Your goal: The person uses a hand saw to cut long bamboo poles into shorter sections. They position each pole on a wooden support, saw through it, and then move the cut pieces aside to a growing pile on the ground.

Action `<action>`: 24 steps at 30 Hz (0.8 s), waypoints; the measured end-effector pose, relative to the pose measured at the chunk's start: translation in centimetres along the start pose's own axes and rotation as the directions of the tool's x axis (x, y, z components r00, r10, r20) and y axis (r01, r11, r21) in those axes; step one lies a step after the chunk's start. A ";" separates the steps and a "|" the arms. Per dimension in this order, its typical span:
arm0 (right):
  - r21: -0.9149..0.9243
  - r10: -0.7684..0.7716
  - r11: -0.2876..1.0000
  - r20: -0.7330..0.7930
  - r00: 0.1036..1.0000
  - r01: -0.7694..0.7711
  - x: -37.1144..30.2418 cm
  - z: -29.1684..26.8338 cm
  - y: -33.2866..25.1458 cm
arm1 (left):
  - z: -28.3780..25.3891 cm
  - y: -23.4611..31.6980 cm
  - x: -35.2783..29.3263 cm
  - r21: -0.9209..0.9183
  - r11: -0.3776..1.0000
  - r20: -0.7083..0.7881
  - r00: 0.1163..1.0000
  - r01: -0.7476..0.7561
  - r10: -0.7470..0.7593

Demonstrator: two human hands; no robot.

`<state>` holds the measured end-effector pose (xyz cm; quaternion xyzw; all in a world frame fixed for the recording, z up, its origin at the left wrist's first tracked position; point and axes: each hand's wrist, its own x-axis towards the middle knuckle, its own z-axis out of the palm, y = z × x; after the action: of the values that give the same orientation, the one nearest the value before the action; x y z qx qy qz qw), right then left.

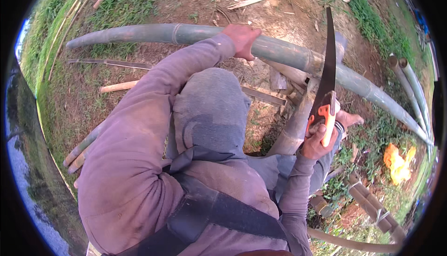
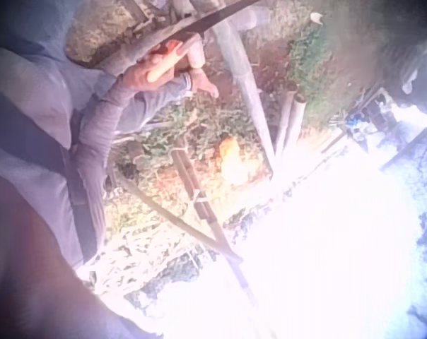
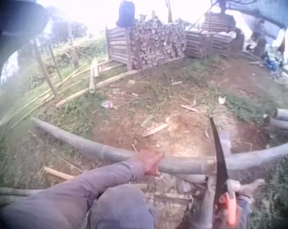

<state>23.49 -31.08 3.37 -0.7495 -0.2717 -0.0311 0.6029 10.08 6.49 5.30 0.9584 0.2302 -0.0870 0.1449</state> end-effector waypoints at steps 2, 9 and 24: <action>0.051 -0.173 0.983 -0.086 0.981 0.177 1.4 1.3 0.7 | 1.6 -1.3 0.8 0.027 0.999 -0.033 0.999 0.031 -0.030; 0.426 0.425 0.828 -0.050 0.904 -0.366 -1.1 -1.5 -3.4 | 0.3 1.0 2.7 0.060 0.998 0.042 0.999 -0.005 0.002; 0.032 0.045 0.998 0.047 0.998 -0.046 4.4 0.5 0.9 | -0.2 0.8 2.3 0.075 0.997 0.048 0.998 0.037 -0.040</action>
<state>27.47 -29.10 4.12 -0.7459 -0.2689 0.0046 0.6093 12.52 6.84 5.11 0.9560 0.2416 -0.1220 0.1134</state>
